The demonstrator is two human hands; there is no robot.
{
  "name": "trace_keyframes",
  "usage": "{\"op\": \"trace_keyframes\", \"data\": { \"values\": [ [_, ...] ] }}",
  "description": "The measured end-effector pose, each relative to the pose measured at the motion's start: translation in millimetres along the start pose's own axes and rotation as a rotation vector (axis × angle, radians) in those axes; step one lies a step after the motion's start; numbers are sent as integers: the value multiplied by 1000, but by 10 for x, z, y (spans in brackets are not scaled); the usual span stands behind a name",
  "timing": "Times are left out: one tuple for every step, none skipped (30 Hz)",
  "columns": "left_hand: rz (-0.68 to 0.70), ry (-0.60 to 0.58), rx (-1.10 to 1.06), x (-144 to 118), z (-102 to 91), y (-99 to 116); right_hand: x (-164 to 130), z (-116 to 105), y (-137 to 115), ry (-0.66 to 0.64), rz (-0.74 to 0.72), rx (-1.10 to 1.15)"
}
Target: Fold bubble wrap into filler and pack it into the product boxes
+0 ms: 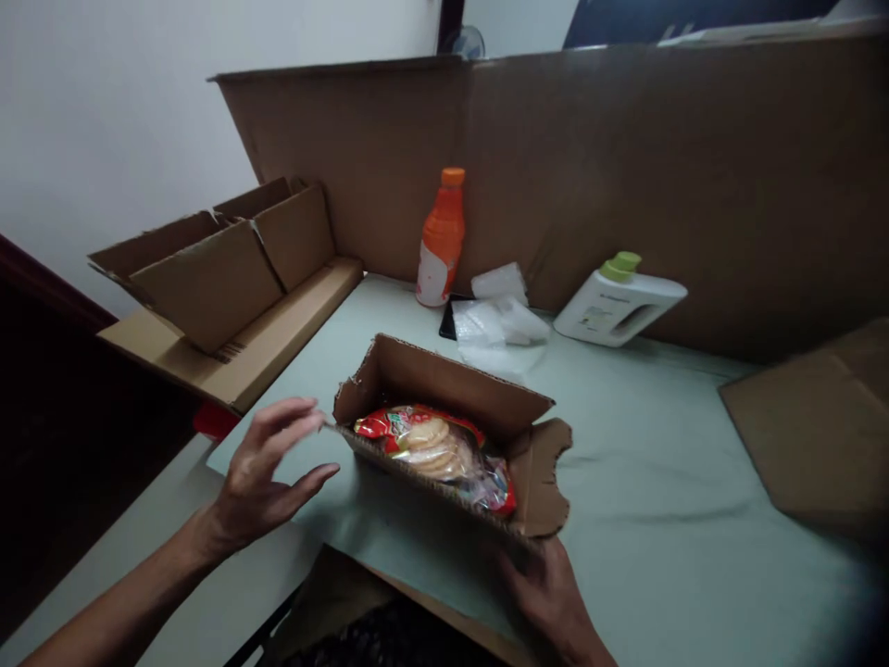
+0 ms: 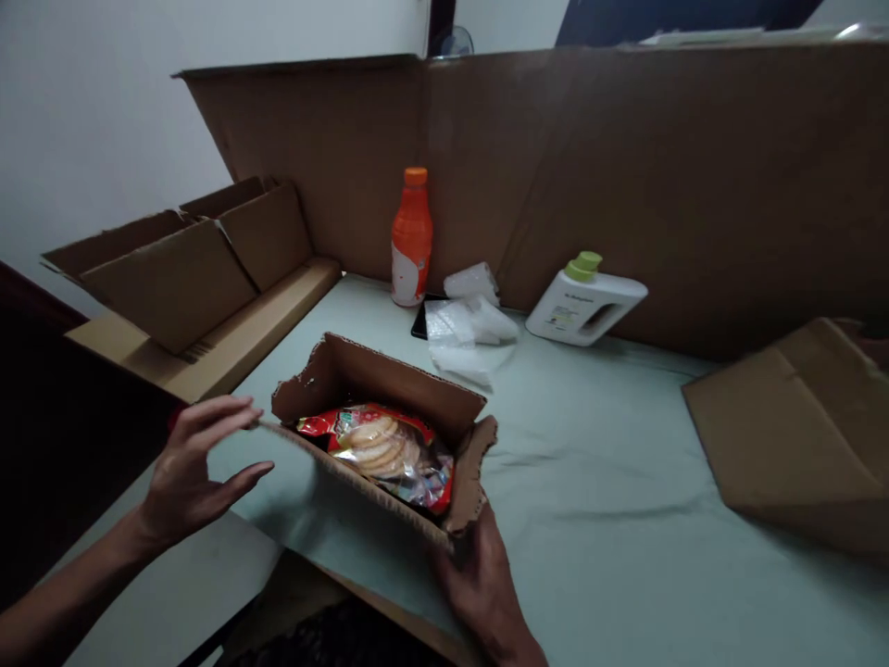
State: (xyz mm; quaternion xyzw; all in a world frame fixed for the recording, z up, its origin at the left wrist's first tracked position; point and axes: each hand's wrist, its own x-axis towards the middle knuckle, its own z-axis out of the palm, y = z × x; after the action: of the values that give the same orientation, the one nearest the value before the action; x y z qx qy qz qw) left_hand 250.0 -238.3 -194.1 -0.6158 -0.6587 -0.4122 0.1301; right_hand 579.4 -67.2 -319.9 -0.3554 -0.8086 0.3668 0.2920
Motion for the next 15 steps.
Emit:
{"op": "trace_keyframes", "data": {
  "values": [
    [-104, 23, -41, -35, 50, -37, -33, -24, -32, -10, 9, -8],
    [-212, 10, -106, -55, 115, -90, -54, -43, -67, -11, 11, -19],
    [-319, -47, -190, -63, 194, -150, -63, -57, -104, -17, 10, -25],
    [-418, -144, -280, -63, 284, -208, -60, -65, -139, -34, 5, -20],
    [-507, -258, -364, -62, 380, -258, -48, -70, -171, -52, -3, -13],
    [-582, -360, -440, -64, 478, -293, -27, -71, -198, -66, -14, -7],
    [-644, -426, -496, -73, 573, -313, 2, -68, -220, -78, -27, -1],
    [-700, -446, -525, -89, 661, -320, 39, -62, -236, -89, -39, 7],
    [-753, -423, -527, -112, 740, -316, 86, -55, -245, -102, -55, 20],
    [-800, -372, -514, -139, 808, -307, 143, -48, -247, -117, -74, 39],
    [-843, -315, -490, -169, 865, -295, 211, -45, -242, -131, -92, 62],
    [-884, -268, -454, -199, 914, -286, 290, -51, -229, -143, -109, 86],
    [-916, -234, -417, -227, 955, -279, 380, -70, -206, -154, -121, 106],
    [-936, -208, -384, -253, 990, -276, 482, -107, -174, -173, -128, 122],
    [-944, -186, -356, -279, 1022, -275, 597, -165, -130, -206, -130, 136]
  ]
}}
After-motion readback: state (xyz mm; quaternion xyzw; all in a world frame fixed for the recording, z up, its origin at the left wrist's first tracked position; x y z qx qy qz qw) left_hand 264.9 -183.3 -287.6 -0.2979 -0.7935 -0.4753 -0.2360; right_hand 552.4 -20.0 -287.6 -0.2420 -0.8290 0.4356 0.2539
